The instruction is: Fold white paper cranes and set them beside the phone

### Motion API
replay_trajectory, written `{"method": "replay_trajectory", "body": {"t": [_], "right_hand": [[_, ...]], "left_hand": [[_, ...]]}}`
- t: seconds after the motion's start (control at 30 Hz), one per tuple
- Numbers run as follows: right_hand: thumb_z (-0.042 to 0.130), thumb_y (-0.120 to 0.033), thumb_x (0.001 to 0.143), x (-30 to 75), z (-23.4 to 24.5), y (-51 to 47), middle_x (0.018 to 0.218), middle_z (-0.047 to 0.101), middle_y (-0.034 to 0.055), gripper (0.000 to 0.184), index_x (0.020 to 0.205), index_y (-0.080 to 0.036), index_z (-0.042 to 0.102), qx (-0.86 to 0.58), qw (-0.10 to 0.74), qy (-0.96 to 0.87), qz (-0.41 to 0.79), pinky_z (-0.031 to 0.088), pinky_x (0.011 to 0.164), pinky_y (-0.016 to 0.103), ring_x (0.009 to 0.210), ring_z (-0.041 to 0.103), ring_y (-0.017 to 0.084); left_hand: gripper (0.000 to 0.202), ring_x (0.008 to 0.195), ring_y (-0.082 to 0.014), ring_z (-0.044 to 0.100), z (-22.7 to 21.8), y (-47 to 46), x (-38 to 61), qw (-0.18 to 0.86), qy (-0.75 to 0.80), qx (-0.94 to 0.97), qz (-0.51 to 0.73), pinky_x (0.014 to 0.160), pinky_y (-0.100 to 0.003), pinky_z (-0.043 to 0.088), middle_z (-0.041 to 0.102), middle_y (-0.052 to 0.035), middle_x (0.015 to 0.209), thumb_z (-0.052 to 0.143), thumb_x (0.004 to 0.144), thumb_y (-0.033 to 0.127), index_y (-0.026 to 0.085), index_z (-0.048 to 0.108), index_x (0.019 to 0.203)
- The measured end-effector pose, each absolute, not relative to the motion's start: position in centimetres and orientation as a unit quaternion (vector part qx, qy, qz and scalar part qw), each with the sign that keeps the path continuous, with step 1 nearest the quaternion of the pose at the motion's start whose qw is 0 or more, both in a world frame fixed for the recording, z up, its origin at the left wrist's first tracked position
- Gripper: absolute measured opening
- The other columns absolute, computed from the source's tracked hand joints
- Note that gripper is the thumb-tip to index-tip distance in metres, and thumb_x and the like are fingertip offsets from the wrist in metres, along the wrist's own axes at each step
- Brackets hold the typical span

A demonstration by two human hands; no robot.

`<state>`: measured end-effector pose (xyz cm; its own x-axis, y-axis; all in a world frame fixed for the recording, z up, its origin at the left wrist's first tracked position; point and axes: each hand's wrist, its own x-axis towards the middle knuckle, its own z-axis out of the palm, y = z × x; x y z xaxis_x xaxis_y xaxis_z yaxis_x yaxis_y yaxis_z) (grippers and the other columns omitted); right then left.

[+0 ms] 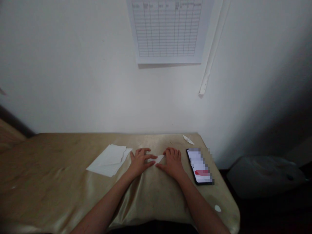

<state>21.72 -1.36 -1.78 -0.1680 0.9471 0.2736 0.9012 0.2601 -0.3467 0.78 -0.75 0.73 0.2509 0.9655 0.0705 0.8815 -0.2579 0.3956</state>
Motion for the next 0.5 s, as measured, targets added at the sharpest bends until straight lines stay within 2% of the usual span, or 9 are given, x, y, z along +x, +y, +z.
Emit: {"method": "replay_trajectory", "body": {"t": [0.27, 0.5], "right_hand": [[0.070, -0.049, 0.080, 21.79, -1.63, -1.09, 0.128, 0.059, 0.0115, 0.041, 0.111, -0.023, 0.063, -0.611, 0.227, -0.756, 0.060, 0.029, 0.110, 0.047, 0.125, 0.049, 0.032], [0.070, -0.040, 0.081, 21.69, -1.45, -0.75, 0.119, 0.063, 0.0069, 0.027, 0.103, -0.024, 0.065, -0.623, 0.239, -0.743, 0.042, 0.029, 0.107, 0.044, 0.117, 0.052, 0.027]], "left_hand": [[0.030, 0.142, -0.0365, 0.034, 1.34, -1.04, 0.99, 0.151, 0.600, 0.772, 0.145, 0.113, -0.080, 0.002, 0.053, -0.0007, 0.145, 0.075, 0.081, 0.052, 0.050, 0.075, 0.111], [0.037, 0.143, -0.0372, 0.033, 1.35, -1.19, 1.67, 0.144, 0.611, 0.765, 0.142, 0.113, -0.080, 0.002, 0.051, -0.0032, 0.147, 0.078, 0.075, 0.056, 0.045, 0.075, 0.111]]}}
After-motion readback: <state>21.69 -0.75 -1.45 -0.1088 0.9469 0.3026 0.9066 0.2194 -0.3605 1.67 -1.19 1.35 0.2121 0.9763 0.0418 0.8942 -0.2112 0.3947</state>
